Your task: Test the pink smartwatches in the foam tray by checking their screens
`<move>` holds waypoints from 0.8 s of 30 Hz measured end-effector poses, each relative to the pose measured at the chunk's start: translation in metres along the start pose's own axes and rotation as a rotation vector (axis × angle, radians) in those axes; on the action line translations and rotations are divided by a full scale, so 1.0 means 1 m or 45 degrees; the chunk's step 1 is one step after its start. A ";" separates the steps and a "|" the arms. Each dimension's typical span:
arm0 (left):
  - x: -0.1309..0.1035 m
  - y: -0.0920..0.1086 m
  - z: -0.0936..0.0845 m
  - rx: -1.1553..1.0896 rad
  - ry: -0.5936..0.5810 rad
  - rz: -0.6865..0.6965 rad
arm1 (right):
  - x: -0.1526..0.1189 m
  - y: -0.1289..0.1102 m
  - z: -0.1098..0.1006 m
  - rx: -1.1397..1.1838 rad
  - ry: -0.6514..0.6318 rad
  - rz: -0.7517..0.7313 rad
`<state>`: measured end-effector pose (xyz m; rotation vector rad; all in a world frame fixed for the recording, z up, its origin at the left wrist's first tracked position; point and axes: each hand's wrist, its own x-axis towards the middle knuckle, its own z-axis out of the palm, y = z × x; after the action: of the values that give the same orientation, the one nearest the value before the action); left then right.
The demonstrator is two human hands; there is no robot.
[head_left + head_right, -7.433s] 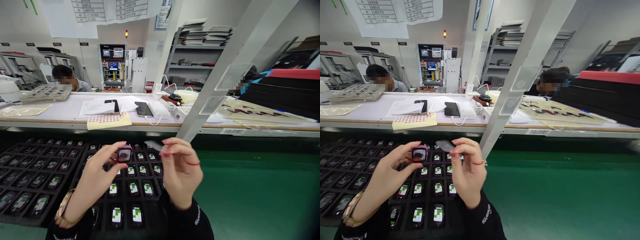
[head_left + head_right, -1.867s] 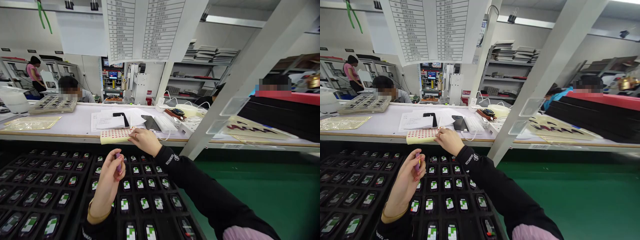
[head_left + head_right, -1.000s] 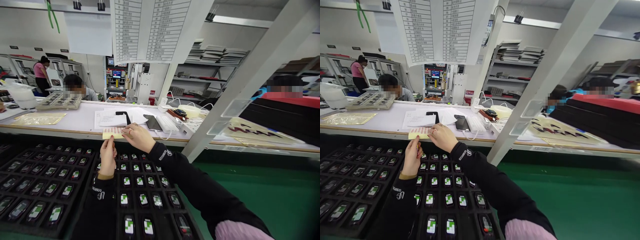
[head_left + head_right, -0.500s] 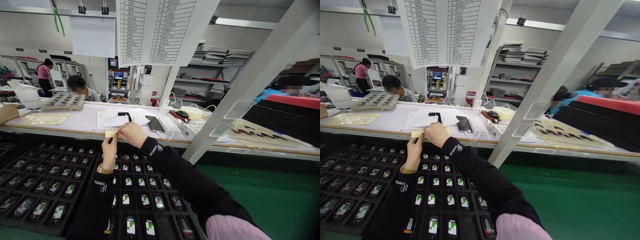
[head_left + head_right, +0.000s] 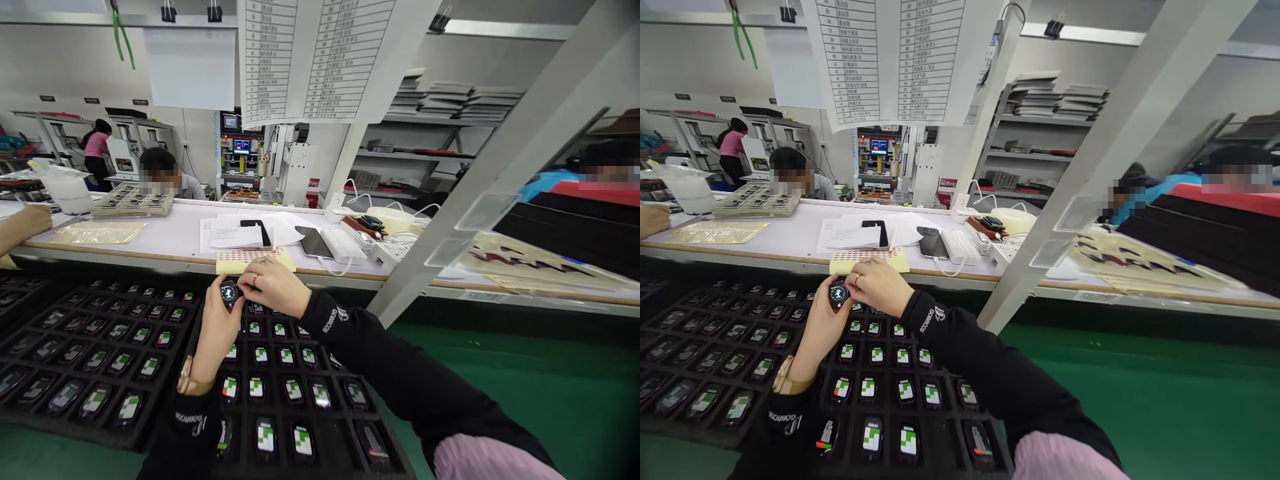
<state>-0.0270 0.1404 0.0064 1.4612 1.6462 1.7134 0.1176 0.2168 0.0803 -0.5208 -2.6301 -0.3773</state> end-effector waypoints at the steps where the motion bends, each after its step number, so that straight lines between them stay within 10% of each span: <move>1: -0.004 0.002 -0.001 0.027 -0.026 0.011 | -0.005 -0.003 0.001 -0.001 0.016 -0.036; 12: -0.028 0.001 0.014 -0.004 -0.212 -0.006 | -0.050 -0.005 -0.012 0.042 0.252 -0.218; 19: -0.092 -0.008 0.013 -0.080 -0.277 -0.076 | -0.042 0.045 -0.032 0.195 0.053 0.607; 24: -0.152 0.003 0.009 -0.091 -0.623 -0.142 | -0.004 0.090 -0.013 0.242 -0.090 0.915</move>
<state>0.0441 0.0208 -0.0566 1.5644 1.3576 1.2139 0.1628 0.2921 0.1057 -1.3533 -2.3000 0.1193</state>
